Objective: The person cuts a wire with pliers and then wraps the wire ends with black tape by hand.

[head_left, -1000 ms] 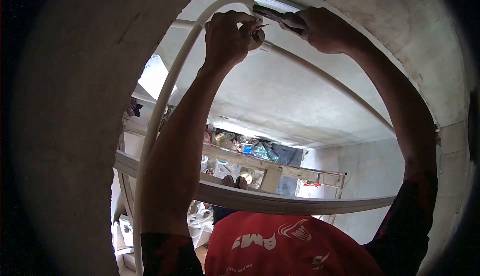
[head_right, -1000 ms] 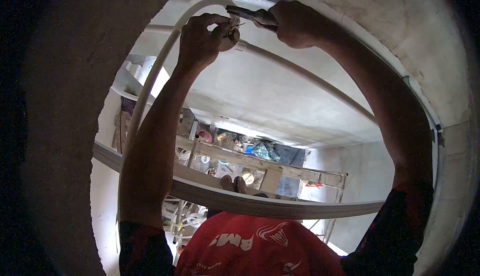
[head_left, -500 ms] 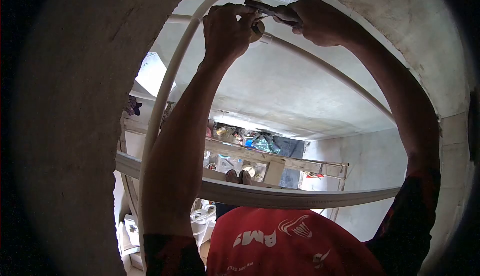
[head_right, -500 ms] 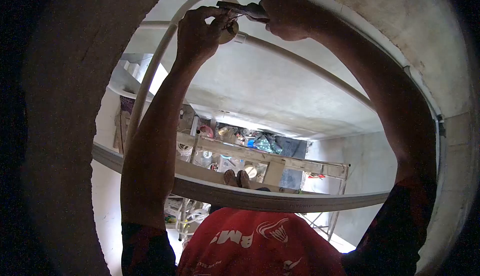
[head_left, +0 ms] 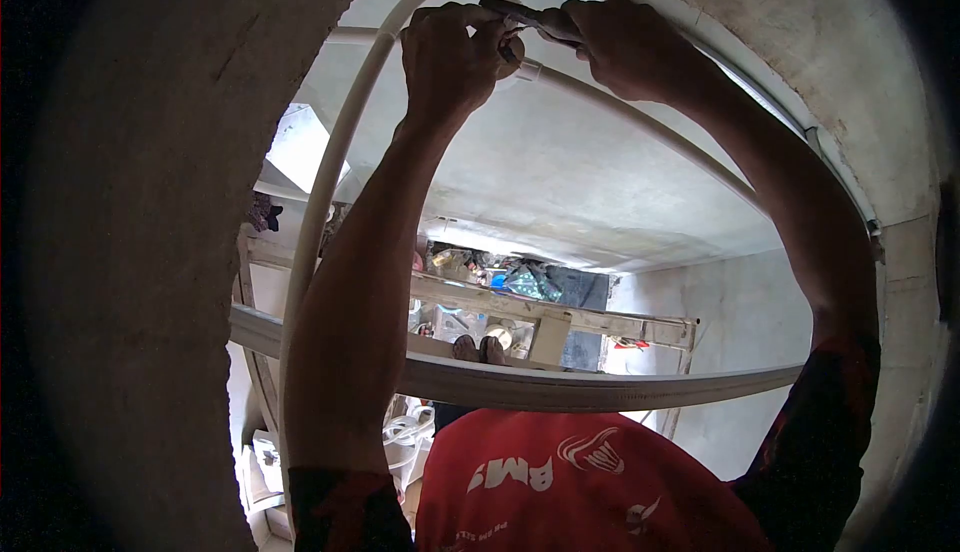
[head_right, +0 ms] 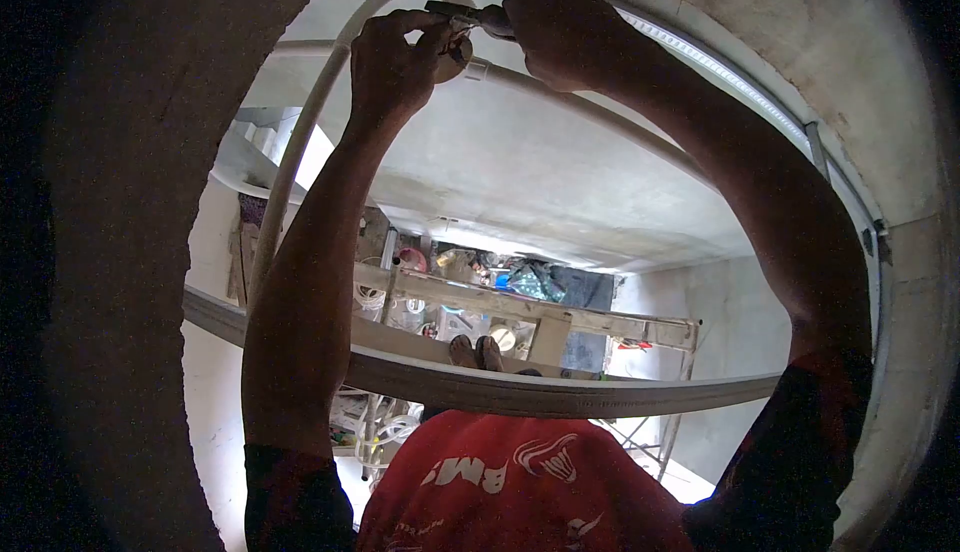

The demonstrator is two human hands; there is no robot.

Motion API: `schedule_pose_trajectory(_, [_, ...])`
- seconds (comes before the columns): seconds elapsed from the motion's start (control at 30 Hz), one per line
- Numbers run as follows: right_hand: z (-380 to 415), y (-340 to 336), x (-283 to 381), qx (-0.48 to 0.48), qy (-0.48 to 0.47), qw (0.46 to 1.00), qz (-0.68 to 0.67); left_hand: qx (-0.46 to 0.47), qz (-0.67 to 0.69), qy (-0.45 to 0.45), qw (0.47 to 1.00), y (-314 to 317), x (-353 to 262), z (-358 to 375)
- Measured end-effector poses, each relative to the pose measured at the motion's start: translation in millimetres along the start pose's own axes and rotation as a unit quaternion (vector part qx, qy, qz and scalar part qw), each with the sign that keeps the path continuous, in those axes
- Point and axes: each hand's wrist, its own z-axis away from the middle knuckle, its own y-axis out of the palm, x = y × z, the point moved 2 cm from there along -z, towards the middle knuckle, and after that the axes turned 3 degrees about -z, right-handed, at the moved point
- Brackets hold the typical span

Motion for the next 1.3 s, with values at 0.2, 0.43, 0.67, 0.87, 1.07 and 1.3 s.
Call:
schedule_pose_trajectory(0.2, [-3.8,1.3,-5.0,-0.003,-0.002,1.0,-0.003,0.051,-0.016,-0.044,0.998,-0.1,3.4,-1.7])
schedule_pose_trajectory(0.43, [-10.7,-8.9,-5.9,0.113,0.078,0.99,-0.031,0.046,0.016,-0.031,0.998,1.4,3.7,-2.4])
schedule_pose_trajectory(0.67, [-13.0,-6.0,-10.5,0.129,0.099,0.984,-0.078,0.026,-0.001,-0.017,1.0,2.2,6.1,-1.8])
schedule_pose_trajectory(0.87, [-15.3,2.2,-13.9,0.094,0.048,0.993,-0.061,0.046,0.021,-0.039,0.998,-0.8,4.0,-1.9])
schedule_pose_trajectory(1.07, [-13.8,-1.0,-9.6,0.139,0.088,0.983,-0.084,0.04,0.001,-0.016,0.999,-3.6,0.6,-1.4])
schedule_pose_trajectory(1.3, [-9.7,-1.7,-9.8,0.102,0.064,0.986,-0.113,0.025,-0.013,-0.008,1.0,2.9,7.4,-2.4])
